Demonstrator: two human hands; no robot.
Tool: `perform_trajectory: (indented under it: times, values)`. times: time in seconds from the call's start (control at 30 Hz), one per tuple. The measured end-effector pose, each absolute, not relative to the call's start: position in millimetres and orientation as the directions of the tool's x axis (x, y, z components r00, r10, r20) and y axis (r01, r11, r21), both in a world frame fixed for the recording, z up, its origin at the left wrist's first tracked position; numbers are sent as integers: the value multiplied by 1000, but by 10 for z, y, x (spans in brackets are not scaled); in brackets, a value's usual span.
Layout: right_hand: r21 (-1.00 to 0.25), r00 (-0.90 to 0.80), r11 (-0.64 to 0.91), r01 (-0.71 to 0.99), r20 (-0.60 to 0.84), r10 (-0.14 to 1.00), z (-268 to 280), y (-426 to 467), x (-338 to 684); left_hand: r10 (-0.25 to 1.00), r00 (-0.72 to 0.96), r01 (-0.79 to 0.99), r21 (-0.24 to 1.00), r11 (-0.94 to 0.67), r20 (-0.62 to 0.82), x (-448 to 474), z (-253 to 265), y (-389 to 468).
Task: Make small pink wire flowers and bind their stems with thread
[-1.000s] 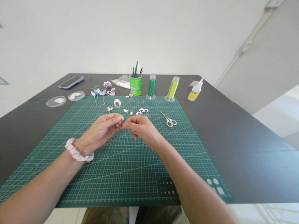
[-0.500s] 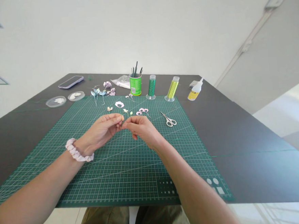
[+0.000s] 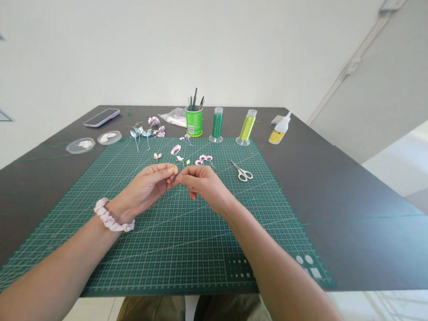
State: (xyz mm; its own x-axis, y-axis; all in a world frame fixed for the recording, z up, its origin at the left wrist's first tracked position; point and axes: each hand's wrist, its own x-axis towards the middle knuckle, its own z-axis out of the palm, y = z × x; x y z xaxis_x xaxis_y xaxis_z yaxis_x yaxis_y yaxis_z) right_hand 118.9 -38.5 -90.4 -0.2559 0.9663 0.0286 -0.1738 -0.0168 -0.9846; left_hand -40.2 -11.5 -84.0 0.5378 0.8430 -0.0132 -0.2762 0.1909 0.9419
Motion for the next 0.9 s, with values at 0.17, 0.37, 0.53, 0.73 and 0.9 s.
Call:
perform_trajectory:
  times: [0.17,0.37,0.53,0.73,0.9]
  values:
    - [-988,-249,2,-153,40,968,-915,-381,1192,843,538,-271,944,187,-13,-400,-853,-112]
    - [-992,-250,12,-127,43,967,-910,-386,1185,831,557,-275,943,186,-2,-397,-858,-112]
    - [-990,-273,-6,-137,32,961,-893,-400,1177,823,568,-302,925,230,-19,-394,-859,-115]
    - [-976,-308,-65,-207,1,952,-904,-388,1172,797,604,-340,897,282,-22,-395,-878,-120]
    - [-981,-259,-40,-192,12,966,-916,-388,1161,815,579,-317,913,258,-29,-404,-894,-112]
